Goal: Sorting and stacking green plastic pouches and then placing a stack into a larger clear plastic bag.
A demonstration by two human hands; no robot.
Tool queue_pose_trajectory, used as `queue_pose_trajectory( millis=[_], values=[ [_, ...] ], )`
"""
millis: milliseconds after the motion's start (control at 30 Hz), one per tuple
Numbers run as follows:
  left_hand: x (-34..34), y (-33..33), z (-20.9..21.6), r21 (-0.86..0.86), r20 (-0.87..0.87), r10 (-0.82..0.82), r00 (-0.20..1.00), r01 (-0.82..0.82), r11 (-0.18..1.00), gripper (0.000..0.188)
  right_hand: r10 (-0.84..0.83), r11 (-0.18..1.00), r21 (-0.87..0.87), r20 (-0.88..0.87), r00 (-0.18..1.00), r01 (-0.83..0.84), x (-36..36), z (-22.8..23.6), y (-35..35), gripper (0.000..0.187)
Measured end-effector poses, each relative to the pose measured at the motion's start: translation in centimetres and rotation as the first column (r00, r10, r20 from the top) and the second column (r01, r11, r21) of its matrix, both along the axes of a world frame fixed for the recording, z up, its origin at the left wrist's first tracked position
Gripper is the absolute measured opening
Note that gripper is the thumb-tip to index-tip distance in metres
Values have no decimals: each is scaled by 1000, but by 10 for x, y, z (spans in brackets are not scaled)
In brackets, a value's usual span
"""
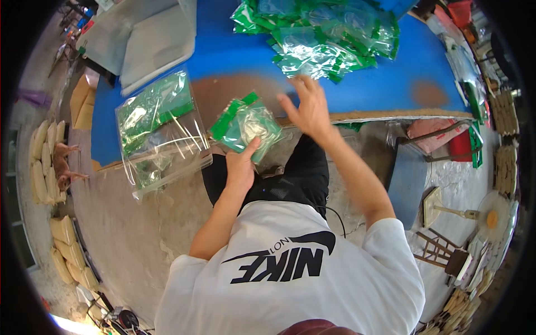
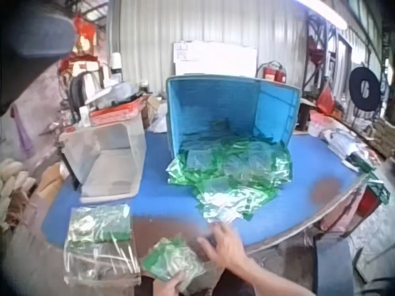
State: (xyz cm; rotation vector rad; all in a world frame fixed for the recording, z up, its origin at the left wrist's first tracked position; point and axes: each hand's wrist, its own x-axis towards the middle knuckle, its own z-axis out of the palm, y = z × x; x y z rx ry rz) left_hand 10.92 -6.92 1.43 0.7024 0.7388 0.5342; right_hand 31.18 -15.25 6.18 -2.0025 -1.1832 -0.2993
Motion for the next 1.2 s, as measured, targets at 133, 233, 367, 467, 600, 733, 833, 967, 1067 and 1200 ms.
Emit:
queue_pose_trajectory(
  millis=[133, 233, 367, 467, 600, 733, 833, 967, 1067, 1200],
  values=[
    [-17, 19, -2, -77, 20, -72, 997, 73, 994, 39, 59, 944, -328, 256, 965, 29, 25, -21, -19, 51],
    [-20, 18, -1, -136, 35, -109, 993, 113, 984, 39, 452, 870, -234, 26, 892, -434, -22, -7, -26, 41],
    [-15, 14, -2, -100, 18, -150, 988, 151, 983, 40, 367, 913, -100, -223, 903, -396, -5, 7, 12, 36],
    [-21, 24, -20, -43, -5, -197, 980, 197, 980, 40, -111, 989, 115, 121, 986, 97, 80, -5, 56, 59],
    [-30, 26, -5, -156, -3, -200, 980, 197, 968, 52, -22, 935, -312, 419, 908, 167, 95, -49, 47, 82],
    [-44, 35, -1, -77, 54, -195, 979, 199, 977, 47, 409, 905, -164, 70, 910, -394, 17, -25, 21, 53],
    [-41, 42, -7, -85, 50, -294, 954, 298, 951, 46, 583, 773, -41, -351, 733, -633, 0, 1, 19, 38],
    [-24, 33, -3, 21, -10, -248, 969, 249, 968, 47, 50, 976, 213, -8, 999, -47, 63, 7, 82, 35],
    [-22, 23, -12, 5, 32, -243, 969, 243, 970, 49, -174, 949, -236, 159, 972, 209, 102, -9, 99, 66],
    [-45, 19, -13, -43, 56, -166, 985, 169, 985, 53, 154, 894, -448, 332, 931, 11, 29, -36, 88, 84]
  ],
)
